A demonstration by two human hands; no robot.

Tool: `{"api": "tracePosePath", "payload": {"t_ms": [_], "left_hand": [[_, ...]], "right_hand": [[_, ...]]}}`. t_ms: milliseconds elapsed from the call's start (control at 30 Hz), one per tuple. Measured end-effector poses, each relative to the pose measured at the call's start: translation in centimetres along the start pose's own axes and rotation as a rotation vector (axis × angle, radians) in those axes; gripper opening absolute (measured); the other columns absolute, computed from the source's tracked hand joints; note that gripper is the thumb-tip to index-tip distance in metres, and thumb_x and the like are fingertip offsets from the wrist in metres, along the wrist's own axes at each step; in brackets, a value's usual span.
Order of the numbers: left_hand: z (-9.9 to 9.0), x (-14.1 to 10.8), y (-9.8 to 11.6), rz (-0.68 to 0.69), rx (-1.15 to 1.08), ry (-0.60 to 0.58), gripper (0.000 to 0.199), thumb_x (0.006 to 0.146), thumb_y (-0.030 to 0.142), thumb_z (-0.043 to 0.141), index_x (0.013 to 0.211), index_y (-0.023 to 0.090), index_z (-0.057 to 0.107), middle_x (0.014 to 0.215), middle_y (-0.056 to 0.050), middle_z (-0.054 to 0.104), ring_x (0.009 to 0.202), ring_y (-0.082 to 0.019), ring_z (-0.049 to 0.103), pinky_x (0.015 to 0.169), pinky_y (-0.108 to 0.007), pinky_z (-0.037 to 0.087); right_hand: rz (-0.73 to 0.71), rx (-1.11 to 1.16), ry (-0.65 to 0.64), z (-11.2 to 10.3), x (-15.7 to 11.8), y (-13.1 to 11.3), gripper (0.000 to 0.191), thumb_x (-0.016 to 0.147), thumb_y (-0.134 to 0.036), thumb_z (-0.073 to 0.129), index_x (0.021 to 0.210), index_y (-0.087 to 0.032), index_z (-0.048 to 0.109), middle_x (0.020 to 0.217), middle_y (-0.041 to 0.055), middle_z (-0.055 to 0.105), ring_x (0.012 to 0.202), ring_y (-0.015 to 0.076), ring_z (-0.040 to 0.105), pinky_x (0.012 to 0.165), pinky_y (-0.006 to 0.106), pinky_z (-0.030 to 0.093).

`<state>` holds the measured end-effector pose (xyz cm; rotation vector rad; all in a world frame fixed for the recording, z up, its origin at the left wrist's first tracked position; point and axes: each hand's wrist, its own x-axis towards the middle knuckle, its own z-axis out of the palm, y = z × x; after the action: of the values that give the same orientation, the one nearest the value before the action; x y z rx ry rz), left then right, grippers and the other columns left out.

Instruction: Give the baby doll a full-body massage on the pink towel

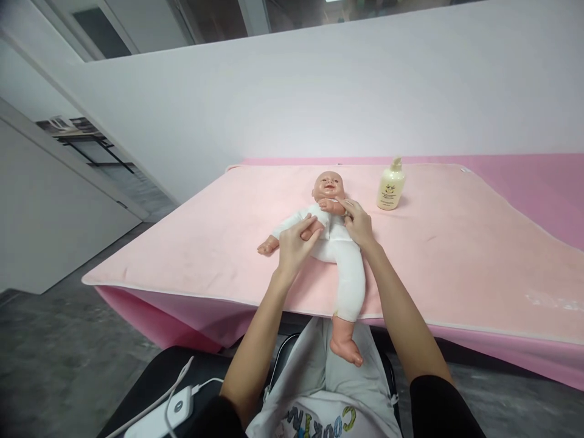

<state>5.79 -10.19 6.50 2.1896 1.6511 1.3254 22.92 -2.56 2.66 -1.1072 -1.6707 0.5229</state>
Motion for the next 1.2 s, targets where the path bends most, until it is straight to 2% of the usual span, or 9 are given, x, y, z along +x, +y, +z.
{"api": "tracePosePath", "payload": {"t_ms": [100, 233, 367, 600, 700, 867, 1000, 1100, 1200], "left_hand": [[-0.2, -0.8, 0.1, 0.047, 0.011, -0.023, 0.029, 0.079, 0.024, 0.059, 0.107, 0.017, 0.063, 0.119, -0.010, 0.060, 0.104, -0.022, 0.061, 0.091, -0.034, 0.050], [-3.7, -4.4, 2.3, 0.116, 0.047, 0.068, 0.029, 0.081, 0.024, 0.057, 0.109, 0.017, 0.062, 0.117, -0.008, 0.062, 0.107, -0.020, 0.059, 0.091, -0.030, 0.050], [-6.7, -9.0, 4.8, 0.225, 0.113, 0.030, 0.031, 0.081, 0.021, 0.057, 0.111, 0.019, 0.060, 0.116, -0.007, 0.063, 0.101, -0.018, 0.063, 0.087, -0.024, 0.053], [-4.5, -15.0, 4.6, 0.262, 0.294, -0.085, 0.030, 0.084, 0.018, 0.048, 0.112, 0.012, 0.058, 0.112, -0.012, 0.064, 0.093, -0.019, 0.066, 0.071, -0.024, 0.057], [-5.6, -13.9, 4.7, 0.288, 0.236, -0.063, 0.032, 0.083, 0.020, 0.052, 0.114, 0.013, 0.057, 0.113, -0.011, 0.064, 0.093, -0.018, 0.066, 0.079, -0.023, 0.056], [-8.0, -7.4, 4.9, 0.272, 0.225, 0.140, 0.037, 0.080, 0.023, 0.058, 0.116, 0.019, 0.057, 0.114, -0.007, 0.064, 0.097, -0.019, 0.064, 0.084, -0.026, 0.053], [-3.4, -2.5, 2.8, 0.191, 0.211, 0.070, 0.029, 0.082, 0.027, 0.054, 0.109, 0.016, 0.061, 0.115, -0.009, 0.063, 0.100, -0.020, 0.063, 0.085, -0.029, 0.052], [0.5, -0.8, 1.8, 0.115, 0.208, -0.061, 0.030, 0.083, 0.023, 0.053, 0.111, 0.015, 0.059, 0.121, -0.011, 0.059, 0.100, -0.021, 0.063, 0.083, -0.030, 0.053], [0.7, -0.7, 2.6, 0.108, 0.245, -0.124, 0.030, 0.083, 0.023, 0.051, 0.112, 0.017, 0.059, 0.125, -0.009, 0.056, 0.098, -0.022, 0.064, 0.080, -0.032, 0.054]], "right_hand": [[0.009, 0.012, 0.031, 0.1, 0.0, 0.2, 0.062, 0.066, -0.006, 0.040, 0.123, -0.026, 0.055, 0.124, 0.0015, 0.052, 0.096, 0.0142, 0.056, 0.070, 0.025, 0.052], [0.179, 0.191, 0.163, 0.5, 0.3, 0.5, 0.058, 0.072, -0.020, 0.046, 0.130, -0.024, 0.047, 0.115, 0.0048, 0.057, 0.057, 0.0052, 0.054, 0.052, 0.019, 0.048], [0.335, 0.370, 0.342, 0.6, 0.6, 1.0, 0.058, 0.073, -0.030, 0.049, 0.129, -0.024, 0.042, 0.106, 0.0036, 0.059, 0.045, 0.0022, 0.049, 0.041, 0.016, 0.042], [0.418, 0.410, 0.411, 0.4, 0.6, 1.2, 0.042, 0.072, -0.036, 0.053, 0.110, -0.017, 0.052, 0.088, 0.0017, 0.058, 0.041, 0.0030, 0.049, 0.037, 0.015, 0.039], [0.409, 0.389, 0.407, 0.3, 0.6, 0.9, 0.049, 0.075, -0.036, 0.051, 0.122, -0.020, 0.047, 0.098, 0.0037, 0.059, 0.040, 0.0026, 0.048, 0.037, 0.016, 0.040], [0.270, 0.307, 0.340, 0.4, 0.4, 0.7, 0.062, 0.082, -0.036, 0.044, 0.141, -0.028, 0.025, 0.105, 0.0046, 0.058, 0.044, 0.0036, 0.047, 0.043, 0.019, 0.042], [0.049, 0.005, 0.164, 0.4, 0.0, 0.4, 0.058, 0.083, -0.026, 0.042, 0.140, -0.029, 0.031, 0.102, 0.0039, 0.057, 0.061, 0.0092, 0.054, 0.059, 0.023, 0.047], [-0.078, -0.253, 0.026, 0.3, -0.3, 0.1, 0.053, 0.081, -0.018, 0.040, 0.133, -0.031, 0.044, 0.106, 0.0047, 0.053, 0.082, 0.0155, 0.056, 0.067, 0.026, 0.047], [-0.067, -0.276, 0.042, 0.3, -0.3, 0.2, 0.053, 0.082, -0.018, 0.039, 0.134, -0.030, 0.043, 0.106, 0.0055, 0.053, 0.082, 0.0155, 0.056, 0.068, 0.026, 0.047]]}}
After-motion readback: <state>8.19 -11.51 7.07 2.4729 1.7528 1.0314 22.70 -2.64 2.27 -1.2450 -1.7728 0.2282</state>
